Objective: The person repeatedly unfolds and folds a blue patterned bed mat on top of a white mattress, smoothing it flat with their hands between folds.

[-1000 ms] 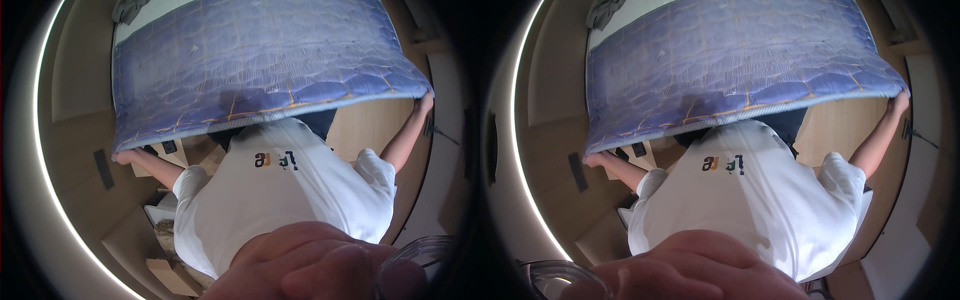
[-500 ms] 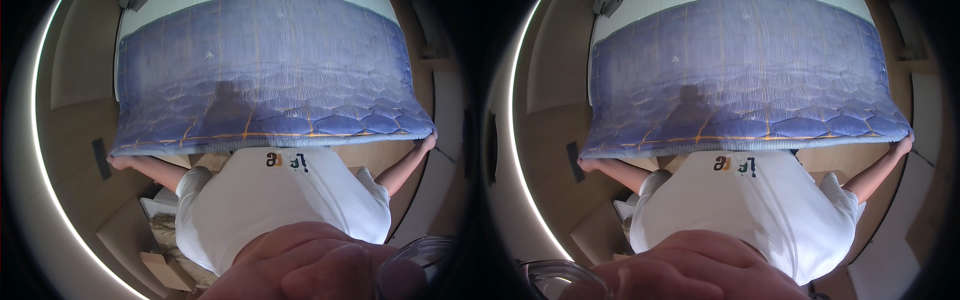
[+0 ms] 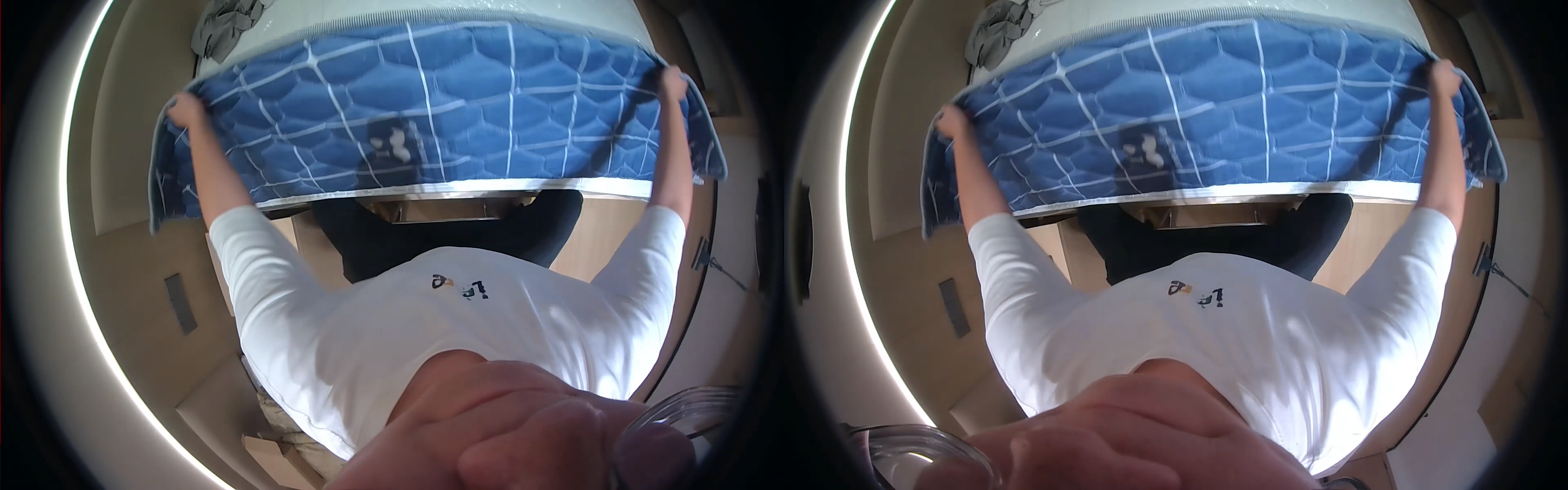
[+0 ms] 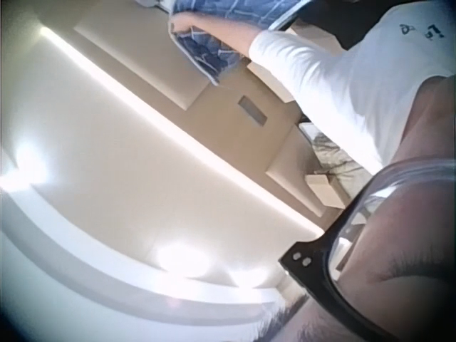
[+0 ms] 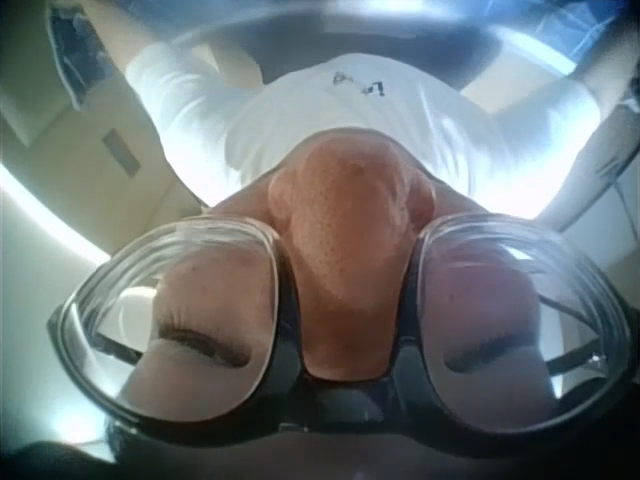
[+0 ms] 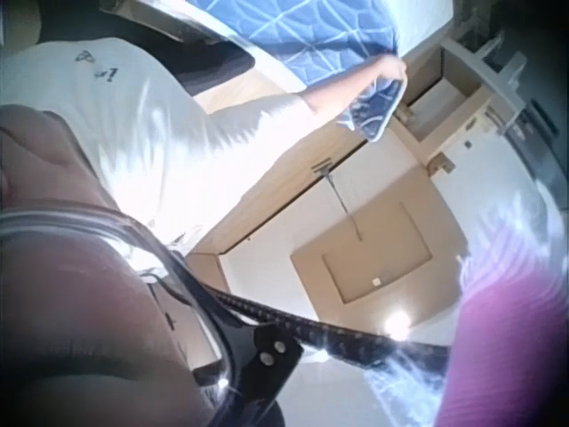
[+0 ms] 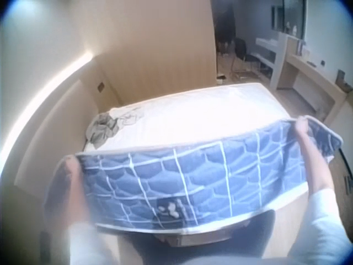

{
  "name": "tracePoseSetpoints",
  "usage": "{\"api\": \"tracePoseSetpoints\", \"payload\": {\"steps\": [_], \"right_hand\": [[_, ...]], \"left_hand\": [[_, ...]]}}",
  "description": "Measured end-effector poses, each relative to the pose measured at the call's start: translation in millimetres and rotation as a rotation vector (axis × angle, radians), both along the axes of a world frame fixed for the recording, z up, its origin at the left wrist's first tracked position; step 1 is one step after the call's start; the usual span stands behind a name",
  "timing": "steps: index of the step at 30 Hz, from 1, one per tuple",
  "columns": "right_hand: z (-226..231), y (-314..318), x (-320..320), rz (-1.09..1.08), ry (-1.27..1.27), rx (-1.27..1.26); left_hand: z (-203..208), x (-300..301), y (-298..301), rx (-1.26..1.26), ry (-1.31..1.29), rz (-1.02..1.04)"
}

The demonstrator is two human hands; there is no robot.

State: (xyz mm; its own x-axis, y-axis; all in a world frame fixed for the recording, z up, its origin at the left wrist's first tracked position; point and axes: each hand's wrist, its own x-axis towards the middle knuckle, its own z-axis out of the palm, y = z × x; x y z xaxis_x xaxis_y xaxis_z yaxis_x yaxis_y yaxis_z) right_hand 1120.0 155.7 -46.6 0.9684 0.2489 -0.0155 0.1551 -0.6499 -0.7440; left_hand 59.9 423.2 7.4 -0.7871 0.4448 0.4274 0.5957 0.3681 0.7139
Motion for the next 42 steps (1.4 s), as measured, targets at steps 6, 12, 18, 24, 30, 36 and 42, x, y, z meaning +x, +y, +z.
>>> {"api": "tracePoseSetpoints", "payload": {"steps": [6, 12, 18, 24, 30, 36, 42], "right_hand": [[-74.7, -58.5, -236.8, 0.492, -0.474, -0.332], [-136.8, -106.3, -403.2, 0.815, -0.699, -0.276], [-157.4, -129.7, -494.7, 0.850, -0.611, -0.344], [-150.7, -119.1, -533.8, 1.050, -0.606, -0.357], [-154.4, -115.8, -599.2, 1.016, -0.660, -0.364], [-154.0, -113.8, -607.1, 1.013, -0.707, -0.379], [-146.6, -129.9, -606.5, 0.970, -0.701, -0.408]], "left_hand": [[-132.9, 106.5, -110.7, -0.403, 0.177, -0.954], [-180.4, 129.8, -253.3, -0.577, 0.665, -0.957], [-207.4, 3.9, -285.9, -0.620, 0.580, -0.774], [-220.2, -75.8, -232.3, -0.495, 0.531, -0.684], [-243.7, -173.1, -195.2, -0.580, 0.508, -0.524], [-232.2, -278.9, -179.6, -0.646, 0.401, -0.019], [-166.1, -322.4, -161.5, 0.043, -1.027, 0.117]]}}
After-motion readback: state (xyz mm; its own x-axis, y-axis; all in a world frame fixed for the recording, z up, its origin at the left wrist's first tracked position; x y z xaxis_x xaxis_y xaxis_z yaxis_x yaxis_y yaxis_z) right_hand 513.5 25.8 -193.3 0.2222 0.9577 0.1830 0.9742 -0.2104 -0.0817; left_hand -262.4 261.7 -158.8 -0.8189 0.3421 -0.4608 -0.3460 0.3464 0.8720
